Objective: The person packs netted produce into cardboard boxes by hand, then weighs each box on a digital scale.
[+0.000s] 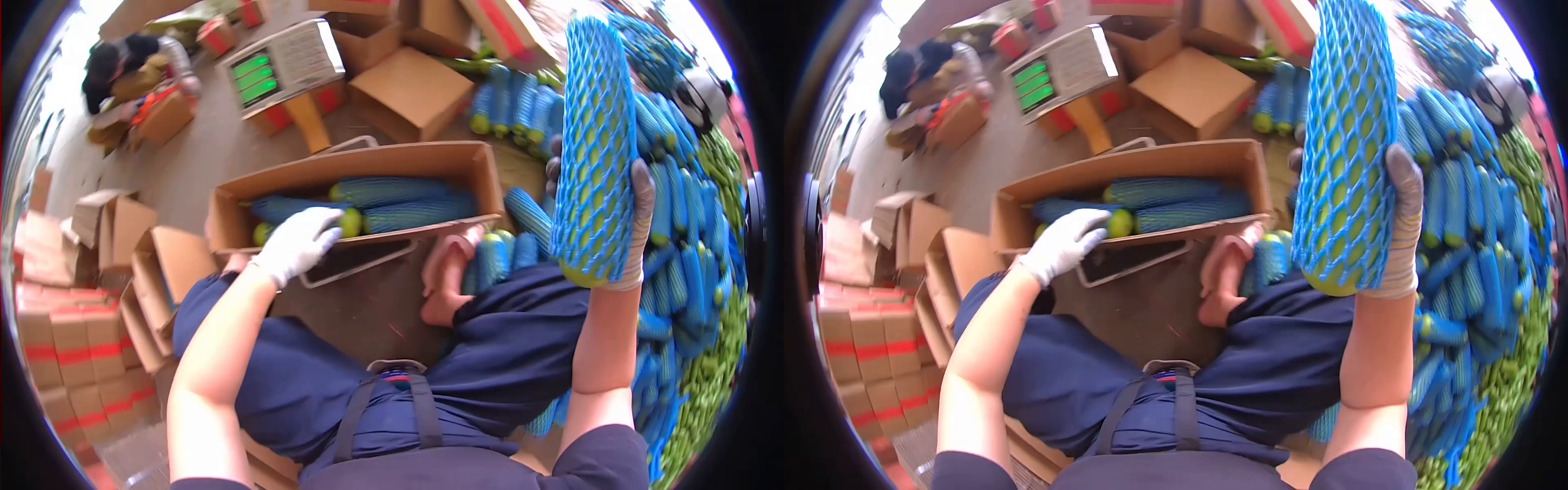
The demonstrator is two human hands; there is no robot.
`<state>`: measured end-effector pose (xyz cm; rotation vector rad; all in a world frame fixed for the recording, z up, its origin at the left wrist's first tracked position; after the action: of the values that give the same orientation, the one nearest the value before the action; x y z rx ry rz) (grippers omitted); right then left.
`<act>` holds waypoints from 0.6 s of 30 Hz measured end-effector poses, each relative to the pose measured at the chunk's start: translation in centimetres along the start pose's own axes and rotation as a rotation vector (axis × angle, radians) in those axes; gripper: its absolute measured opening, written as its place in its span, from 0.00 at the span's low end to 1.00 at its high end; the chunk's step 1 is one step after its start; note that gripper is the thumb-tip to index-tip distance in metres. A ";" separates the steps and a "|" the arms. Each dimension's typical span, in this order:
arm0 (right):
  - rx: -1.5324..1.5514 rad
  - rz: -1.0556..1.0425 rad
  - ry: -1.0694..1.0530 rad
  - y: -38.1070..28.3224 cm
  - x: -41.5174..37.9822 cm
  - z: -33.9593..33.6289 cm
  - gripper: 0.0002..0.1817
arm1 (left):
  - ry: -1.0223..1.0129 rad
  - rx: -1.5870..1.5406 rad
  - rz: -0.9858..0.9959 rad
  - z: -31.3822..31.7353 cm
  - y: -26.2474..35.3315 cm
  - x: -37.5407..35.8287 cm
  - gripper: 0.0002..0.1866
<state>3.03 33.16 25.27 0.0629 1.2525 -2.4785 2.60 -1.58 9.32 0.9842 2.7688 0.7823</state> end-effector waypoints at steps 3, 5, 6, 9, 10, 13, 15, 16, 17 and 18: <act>0.095 -0.158 0.082 -3.5 -3.7 -2.6 0.50 | -0.127 0.197 0.034 1.0 -2.0 1.4 0.25; -0.054 -0.341 0.161 -6.0 -6.7 -5.3 0.52 | -0.325 0.328 -0.052 2.7 -5.3 2.2 0.33; 0.011 -0.323 0.196 -5.9 -8.2 -7.4 0.53 | -0.385 0.299 -0.104 3.2 -5.9 2.7 0.36; -0.098 -0.177 0.430 -4.0 -13.4 -13.8 0.52 | -0.421 0.298 -0.161 3.6 -6.0 4.4 0.42; -0.174 -0.084 0.549 -2.6 -15.3 -15.6 0.50 | -0.431 0.285 -0.166 3.5 -5.5 4.7 0.44; -0.362 0.047 0.862 5.9 -21.9 -25.4 0.44 | -0.398 0.242 -0.147 3.4 -5.3 4.6 0.46; -0.289 0.287 0.817 9.8 -19.9 -21.6 0.40 | -0.367 0.246 -0.059 4.4 -7.2 3.7 0.43; -0.271 0.368 0.786 12.7 -19.8 -21.9 0.40 | -0.379 0.256 -0.020 4.6 -6.7 3.9 0.42; -0.250 0.451 0.753 15.8 -19.7 -22.8 0.41 | -0.393 0.264 0.017 4.5 -6.0 4.0 0.41; -0.271 0.463 0.737 17.6 -19.2 -23.1 0.43 | -0.353 0.297 0.045 3.8 -4.8 4.3 0.42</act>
<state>24.11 47.54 1.60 1.1381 1.5963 -1.9013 -2.51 -0.48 3.94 1.1099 2.5982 0.1746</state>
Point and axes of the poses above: each hand's wrist, its own x-axis towards the middle knuckle, its own z-axis out of the palm, y = z × x, the point moved 9 cm from there along x, towards the middle knuckle, and after that the axes turned 14 degrees about z, right-handed, at the moved point
